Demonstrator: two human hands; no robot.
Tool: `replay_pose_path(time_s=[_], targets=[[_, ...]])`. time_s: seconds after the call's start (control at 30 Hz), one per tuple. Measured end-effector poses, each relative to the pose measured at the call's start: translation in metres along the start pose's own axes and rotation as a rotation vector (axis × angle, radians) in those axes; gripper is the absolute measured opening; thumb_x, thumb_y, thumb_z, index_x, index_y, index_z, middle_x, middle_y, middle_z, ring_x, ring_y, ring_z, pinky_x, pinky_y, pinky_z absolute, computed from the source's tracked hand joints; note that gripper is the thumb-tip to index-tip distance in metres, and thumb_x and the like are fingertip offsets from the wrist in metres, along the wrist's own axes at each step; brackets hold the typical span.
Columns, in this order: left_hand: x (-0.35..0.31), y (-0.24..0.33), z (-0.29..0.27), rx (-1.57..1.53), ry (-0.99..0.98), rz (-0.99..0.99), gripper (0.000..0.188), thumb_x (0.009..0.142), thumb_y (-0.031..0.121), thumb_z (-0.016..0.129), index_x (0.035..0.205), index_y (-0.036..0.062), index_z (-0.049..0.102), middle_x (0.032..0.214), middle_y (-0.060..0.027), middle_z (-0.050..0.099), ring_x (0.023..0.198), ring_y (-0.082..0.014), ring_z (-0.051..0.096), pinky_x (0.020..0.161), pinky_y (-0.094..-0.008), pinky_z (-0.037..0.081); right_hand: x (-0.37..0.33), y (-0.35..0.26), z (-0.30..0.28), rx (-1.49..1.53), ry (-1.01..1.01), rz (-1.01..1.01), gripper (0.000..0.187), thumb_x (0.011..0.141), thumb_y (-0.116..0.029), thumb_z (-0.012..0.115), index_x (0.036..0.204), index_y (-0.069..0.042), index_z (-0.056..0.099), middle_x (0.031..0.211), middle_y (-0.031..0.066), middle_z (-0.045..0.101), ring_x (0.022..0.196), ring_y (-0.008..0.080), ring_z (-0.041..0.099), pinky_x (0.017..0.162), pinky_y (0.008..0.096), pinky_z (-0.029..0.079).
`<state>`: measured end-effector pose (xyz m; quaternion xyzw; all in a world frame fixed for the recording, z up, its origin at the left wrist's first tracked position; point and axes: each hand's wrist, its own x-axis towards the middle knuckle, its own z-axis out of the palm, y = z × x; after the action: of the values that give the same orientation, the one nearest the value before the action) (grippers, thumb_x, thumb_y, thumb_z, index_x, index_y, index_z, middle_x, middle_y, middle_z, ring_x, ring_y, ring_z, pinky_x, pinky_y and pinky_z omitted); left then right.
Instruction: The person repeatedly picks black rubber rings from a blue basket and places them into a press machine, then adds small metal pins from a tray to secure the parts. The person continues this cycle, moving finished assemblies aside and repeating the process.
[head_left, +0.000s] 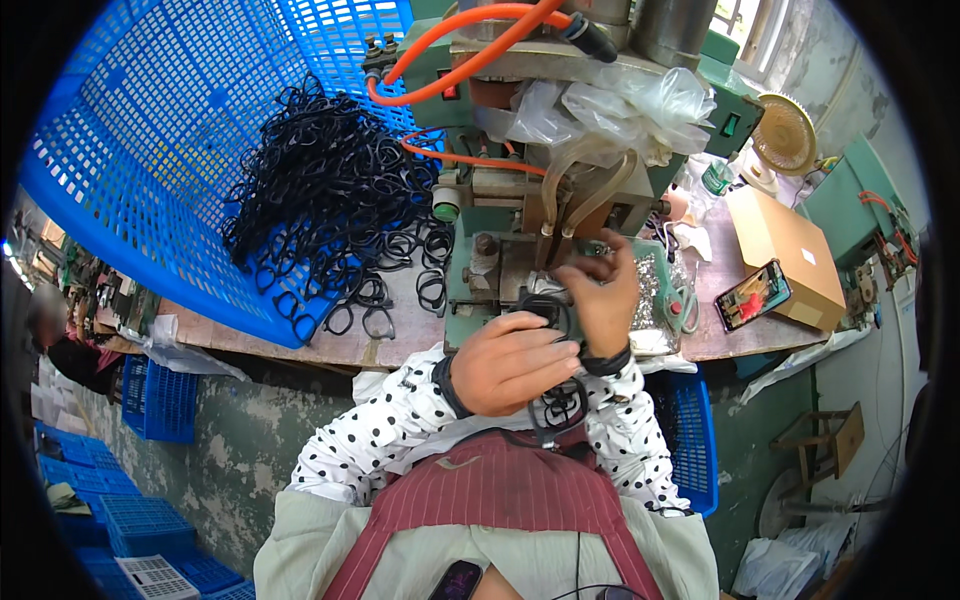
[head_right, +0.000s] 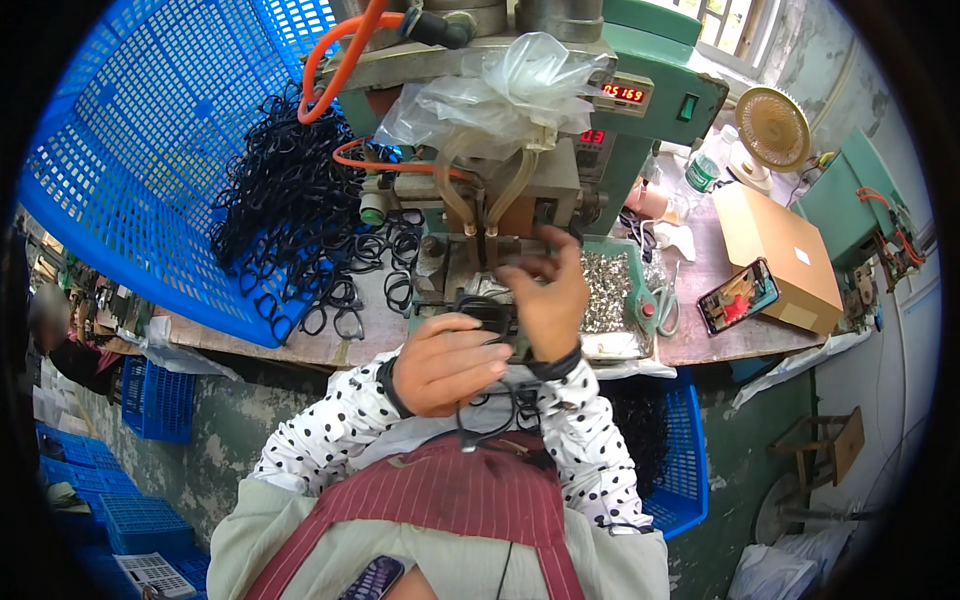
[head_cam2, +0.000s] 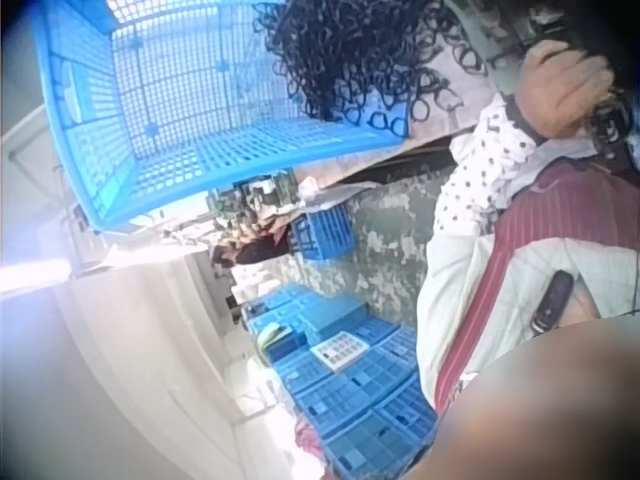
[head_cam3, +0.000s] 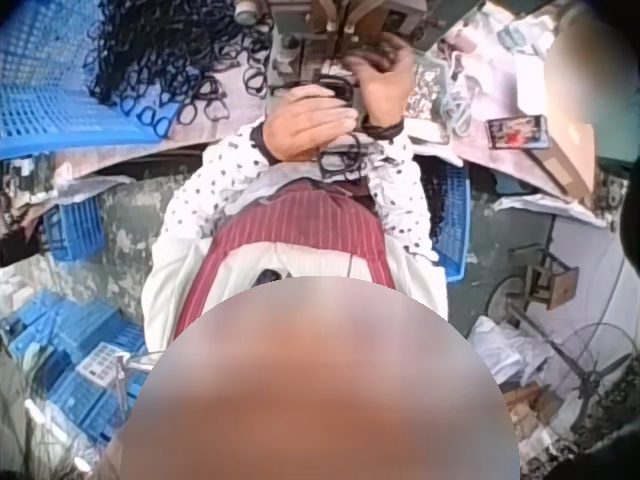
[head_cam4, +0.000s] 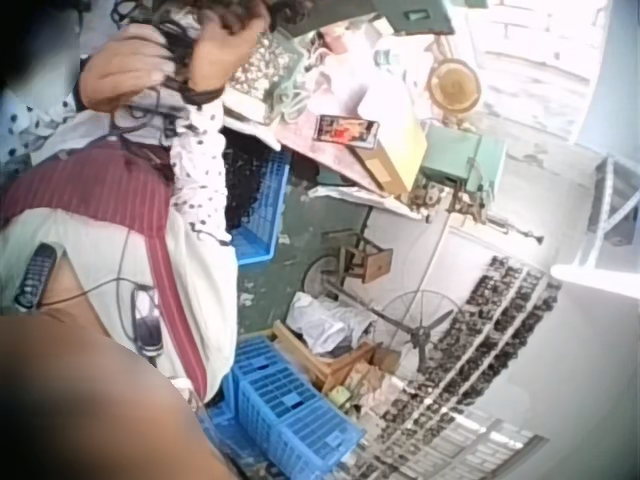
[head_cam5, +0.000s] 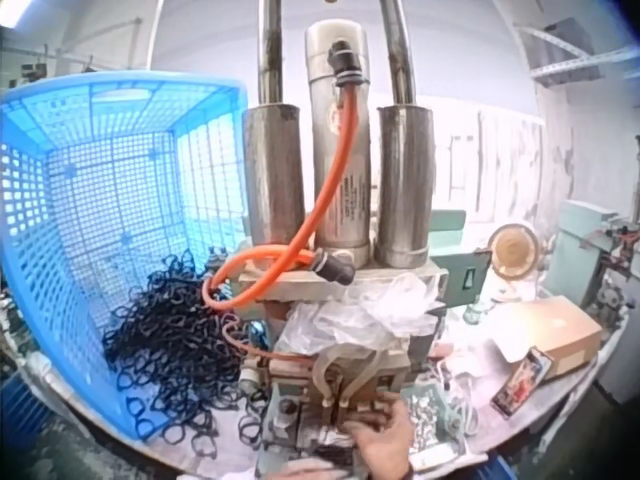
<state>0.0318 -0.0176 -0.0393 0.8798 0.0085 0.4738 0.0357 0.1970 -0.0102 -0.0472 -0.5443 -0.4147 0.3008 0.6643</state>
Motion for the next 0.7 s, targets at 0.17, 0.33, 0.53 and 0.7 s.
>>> replay_pose_path(time_s=[0.17, 0.33, 0.53, 0.7], targets=[[-0.015, -0.023, 0.02, -0.155, -0.13, -0.036, 0.046, 0.077, -0.001, 0.063, 0.123, 0.0009, 0.056, 0.121, -0.0162, 0.062, 0.105, -0.0312, 0.062, 0.093, -0.0464, 0.049, 0.041, 0.081, -0.087, -1.117, 0.328, -0.238, 0.034, 0.075, -0.023, 0.076, 0.105, -0.015, 0.063, 0.091, 0.0045, 0.07, 0.085, 0.027, 0.063, 0.077, 0.0415, 0.046], [-0.018, -0.025, 0.018, -0.135, -0.124, -0.031, 0.043, 0.077, -0.002, 0.062, 0.12, 0.0008, 0.058, 0.123, -0.0161, 0.061, 0.105, -0.0306, 0.062, 0.092, -0.0454, 0.049, 0.033, 0.1, -0.107, -1.189, 0.159, -0.229, 0.026, 0.071, -0.028, 0.078, 0.093, -0.015, 0.07, 0.108, 0.0053, 0.066, 0.104, 0.029, 0.056, 0.087, 0.0496, 0.04], [-0.02, -0.028, 0.022, -0.186, -0.118, 0.005, 0.054, 0.07, 0.001, 0.06, 0.124, 0.0007, 0.054, 0.124, -0.0163, 0.058, 0.105, -0.0336, 0.059, 0.097, -0.048, 0.045, 0.036, 0.125, -0.117, -1.06, 0.212, -0.427, 0.013, 0.073, -0.024, 0.076, 0.082, -0.014, 0.072, 0.108, 0.0042, 0.066, 0.106, 0.0295, 0.053, 0.09, 0.0444, 0.039], [-0.019, -0.013, 0.008, 0.09, -0.143, -0.046, 0.043, 0.08, 0.01, 0.062, 0.123, 0.0102, 0.059, 0.131, -0.0076, 0.057, 0.112, -0.0256, 0.057, 0.104, -0.0483, 0.036, 0.037, 0.123, -0.115, -0.923, 0.266, -0.448, 0.01, 0.08, -0.02, 0.072, 0.088, -0.014, 0.07, 0.091, 0.0038, 0.069, 0.092, 0.0253, 0.058, 0.083, 0.0384, 0.042]])
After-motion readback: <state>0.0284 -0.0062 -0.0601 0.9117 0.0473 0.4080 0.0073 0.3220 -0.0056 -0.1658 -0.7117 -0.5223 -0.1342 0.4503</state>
